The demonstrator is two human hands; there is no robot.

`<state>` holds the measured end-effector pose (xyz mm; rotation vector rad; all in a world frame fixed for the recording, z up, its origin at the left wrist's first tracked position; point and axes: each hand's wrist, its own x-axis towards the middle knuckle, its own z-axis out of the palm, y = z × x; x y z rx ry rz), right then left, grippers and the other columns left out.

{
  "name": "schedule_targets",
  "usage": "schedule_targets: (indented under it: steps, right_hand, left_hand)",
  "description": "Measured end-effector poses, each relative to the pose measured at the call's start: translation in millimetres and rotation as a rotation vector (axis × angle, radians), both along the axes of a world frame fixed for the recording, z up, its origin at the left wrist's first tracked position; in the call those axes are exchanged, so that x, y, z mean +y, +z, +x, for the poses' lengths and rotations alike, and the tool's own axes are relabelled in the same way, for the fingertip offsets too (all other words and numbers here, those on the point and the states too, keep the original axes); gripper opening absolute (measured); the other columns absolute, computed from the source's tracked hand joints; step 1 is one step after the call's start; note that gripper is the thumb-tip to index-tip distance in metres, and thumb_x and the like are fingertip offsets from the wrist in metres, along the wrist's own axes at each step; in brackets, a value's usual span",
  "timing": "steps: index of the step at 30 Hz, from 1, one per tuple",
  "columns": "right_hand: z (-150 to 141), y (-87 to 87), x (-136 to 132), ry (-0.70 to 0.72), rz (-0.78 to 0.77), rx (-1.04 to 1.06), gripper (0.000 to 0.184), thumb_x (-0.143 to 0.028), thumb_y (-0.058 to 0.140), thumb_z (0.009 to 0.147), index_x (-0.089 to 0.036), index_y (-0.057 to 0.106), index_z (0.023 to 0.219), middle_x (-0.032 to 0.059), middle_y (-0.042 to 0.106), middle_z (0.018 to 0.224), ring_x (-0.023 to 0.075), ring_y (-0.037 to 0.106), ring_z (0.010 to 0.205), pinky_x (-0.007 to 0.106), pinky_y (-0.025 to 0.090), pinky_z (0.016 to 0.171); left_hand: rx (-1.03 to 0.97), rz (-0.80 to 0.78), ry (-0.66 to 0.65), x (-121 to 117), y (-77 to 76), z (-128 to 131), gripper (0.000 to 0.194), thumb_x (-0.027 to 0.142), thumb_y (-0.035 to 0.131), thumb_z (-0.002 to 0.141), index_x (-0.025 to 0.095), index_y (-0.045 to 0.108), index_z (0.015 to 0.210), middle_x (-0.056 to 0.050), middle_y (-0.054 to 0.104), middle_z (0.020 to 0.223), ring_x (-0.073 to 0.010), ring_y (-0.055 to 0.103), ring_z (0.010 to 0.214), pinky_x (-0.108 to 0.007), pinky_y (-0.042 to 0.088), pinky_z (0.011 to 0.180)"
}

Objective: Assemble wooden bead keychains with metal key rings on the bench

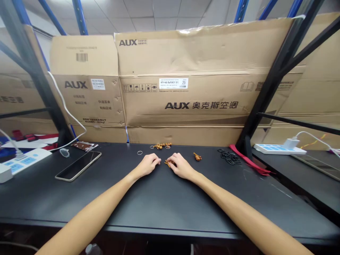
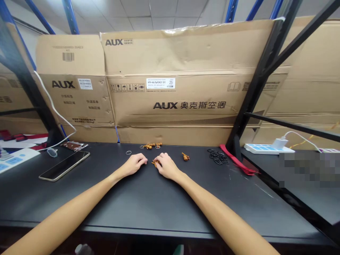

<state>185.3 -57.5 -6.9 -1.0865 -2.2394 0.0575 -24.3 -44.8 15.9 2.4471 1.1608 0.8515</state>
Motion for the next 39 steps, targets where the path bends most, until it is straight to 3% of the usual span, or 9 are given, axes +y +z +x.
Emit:
schedule_targets:
  steps: [10,20,33,39]
  right_hand:
    - [-1.5,5.3,-4.3,0.091,0.029,0.093,0.011,-0.018,0.052,0.088,-0.019,0.062,0.093,0.0051,0.059,0.087,0.0180,0.050,0.084,0.032,0.043,0.077]
    - [-8.8,9.3,-10.8,0.123,0.057,0.141,0.012,-0.020,0.050,0.089,-0.020,0.061,0.094,0.0048,0.056,0.086,0.0170,0.051,0.083,0.031,0.044,0.077]
    - [-10.0,9.2,-12.3,0.106,0.065,0.156,0.009,-0.021,0.052,0.087,-0.020,0.061,0.089,0.0045,0.056,0.086,0.0165,0.052,0.082,0.029,0.045,0.076]
    - [-11.3,6.5,-12.1,0.115,0.002,0.219,0.008,-0.020,0.052,0.086,-0.019,0.060,0.089,0.0020,0.054,0.084,0.0112,0.053,0.069,0.024,0.046,0.067]
  left_hand:
    - [-0.021,-0.166,0.018,0.1,7.6,-2.2,0.037,0.039,0.036,0.088,0.016,0.061,0.073,-0.005,0.067,0.081,-0.0185,0.062,0.079,-0.028,0.044,0.077]
    - [-0.111,-0.148,0.055,-5.5,2.2,6.1,0.039,0.043,0.034,0.090,0.019,0.050,0.063,-0.002,0.061,0.061,-0.0169,0.059,0.065,-0.028,0.043,0.070]
    - [-0.114,-0.180,0.039,-9.8,4.5,10.1,0.040,0.045,0.036,0.090,0.018,0.055,0.066,-0.002,0.064,0.060,-0.0166,0.060,0.064,-0.027,0.043,0.071]
    - [-0.124,-0.201,-0.012,-14.1,6.3,11.2,0.039,0.044,0.036,0.090,0.017,0.055,0.069,-0.002,0.064,0.060,-0.0155,0.059,0.062,-0.026,0.044,0.068]
